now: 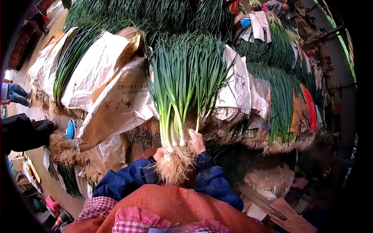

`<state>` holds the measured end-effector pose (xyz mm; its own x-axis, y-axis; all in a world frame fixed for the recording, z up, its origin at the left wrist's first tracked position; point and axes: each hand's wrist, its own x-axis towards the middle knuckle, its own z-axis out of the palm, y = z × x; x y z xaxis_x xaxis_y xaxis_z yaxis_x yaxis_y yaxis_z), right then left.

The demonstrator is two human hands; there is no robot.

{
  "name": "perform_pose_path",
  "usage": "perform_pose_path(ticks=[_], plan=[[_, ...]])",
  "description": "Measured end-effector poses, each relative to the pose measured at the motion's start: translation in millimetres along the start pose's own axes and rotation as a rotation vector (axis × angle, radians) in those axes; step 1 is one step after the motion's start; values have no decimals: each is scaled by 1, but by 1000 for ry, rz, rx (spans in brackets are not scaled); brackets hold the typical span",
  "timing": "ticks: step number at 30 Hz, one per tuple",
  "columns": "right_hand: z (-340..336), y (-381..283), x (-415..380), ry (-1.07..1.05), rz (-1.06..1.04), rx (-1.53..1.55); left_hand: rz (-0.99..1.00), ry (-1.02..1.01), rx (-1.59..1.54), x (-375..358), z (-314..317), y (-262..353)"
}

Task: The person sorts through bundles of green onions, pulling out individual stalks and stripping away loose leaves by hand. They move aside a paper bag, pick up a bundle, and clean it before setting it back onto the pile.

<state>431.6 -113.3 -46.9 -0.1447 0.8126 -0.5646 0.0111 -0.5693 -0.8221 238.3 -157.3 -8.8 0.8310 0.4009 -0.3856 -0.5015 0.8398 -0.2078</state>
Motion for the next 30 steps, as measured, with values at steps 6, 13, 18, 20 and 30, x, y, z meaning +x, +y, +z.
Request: perform_pose_path(ticks=[6,13,18,20,30], plan=[[-7,-39,-15,130,-68,-147,-21,-18,-3,5,-2,-2],[-23,-33,-19,42,180,385,-11,-25,2,5,-3,0],[-49,-44,-3,-347,262,434,-4,-10,19,-1,-7,8],[-1,-78,-15,-461,335,276,7,-1,34,-3,-11,9],[41,-5,8,-897,627,739,-74,222,565,-23,-92,-1]])
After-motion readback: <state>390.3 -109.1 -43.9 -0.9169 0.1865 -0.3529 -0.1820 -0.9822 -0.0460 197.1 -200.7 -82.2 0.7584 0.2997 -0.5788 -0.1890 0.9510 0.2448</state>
